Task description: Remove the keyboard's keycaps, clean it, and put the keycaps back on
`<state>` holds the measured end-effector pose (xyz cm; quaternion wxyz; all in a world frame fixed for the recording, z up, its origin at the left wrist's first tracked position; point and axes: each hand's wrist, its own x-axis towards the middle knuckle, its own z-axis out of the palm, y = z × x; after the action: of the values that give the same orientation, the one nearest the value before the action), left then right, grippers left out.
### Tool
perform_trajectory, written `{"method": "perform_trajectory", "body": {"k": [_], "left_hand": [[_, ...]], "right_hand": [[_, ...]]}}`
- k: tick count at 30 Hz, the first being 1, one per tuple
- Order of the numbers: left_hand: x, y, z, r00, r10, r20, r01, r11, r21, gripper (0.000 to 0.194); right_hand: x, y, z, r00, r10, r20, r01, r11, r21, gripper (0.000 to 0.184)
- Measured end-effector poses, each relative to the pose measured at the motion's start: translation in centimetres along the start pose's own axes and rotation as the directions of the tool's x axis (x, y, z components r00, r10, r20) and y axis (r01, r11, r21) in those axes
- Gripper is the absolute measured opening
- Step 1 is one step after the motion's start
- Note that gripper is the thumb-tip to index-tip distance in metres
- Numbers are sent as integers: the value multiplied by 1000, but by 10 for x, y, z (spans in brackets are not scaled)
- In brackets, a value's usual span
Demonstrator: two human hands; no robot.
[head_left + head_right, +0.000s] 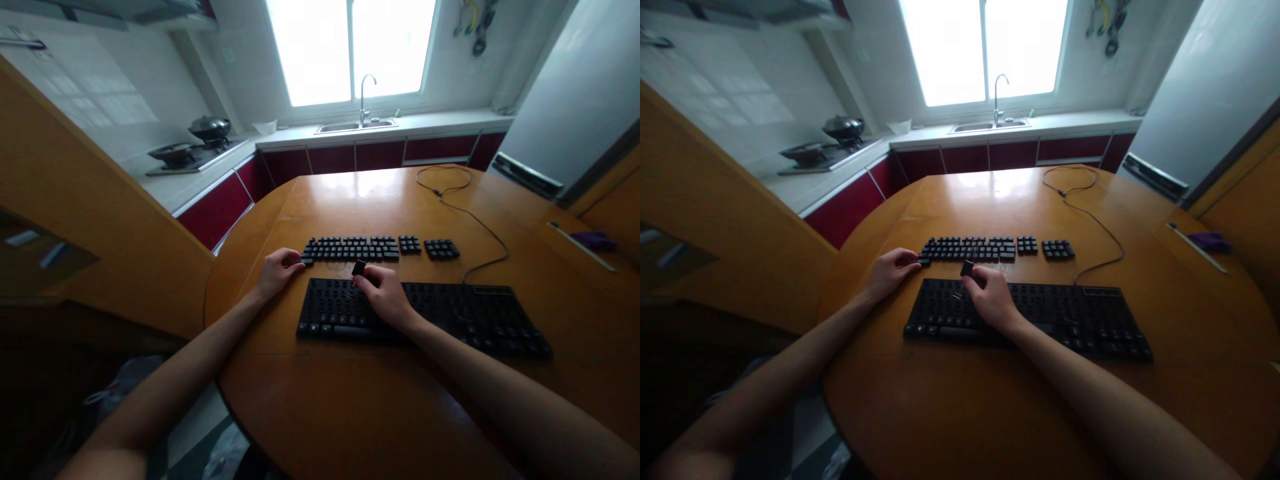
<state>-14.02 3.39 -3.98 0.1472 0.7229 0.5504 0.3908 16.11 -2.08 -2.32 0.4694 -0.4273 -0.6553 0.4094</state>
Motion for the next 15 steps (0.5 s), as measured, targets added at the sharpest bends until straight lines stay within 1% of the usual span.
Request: {"method": "perform_trajectory", "body": {"k": [8, 15], "left_hand": [[0, 2, -2, 999, -26, -24, 27, 999, 23, 29], [-1, 3, -3, 998, -12, -58, 13, 1000, 25, 27]], "right_hand": [[0, -2, 0, 1000, -4, 0, 4, 1000, 0, 24], [0, -2, 0, 1000, -3, 0, 3, 1000, 3, 23]]}}
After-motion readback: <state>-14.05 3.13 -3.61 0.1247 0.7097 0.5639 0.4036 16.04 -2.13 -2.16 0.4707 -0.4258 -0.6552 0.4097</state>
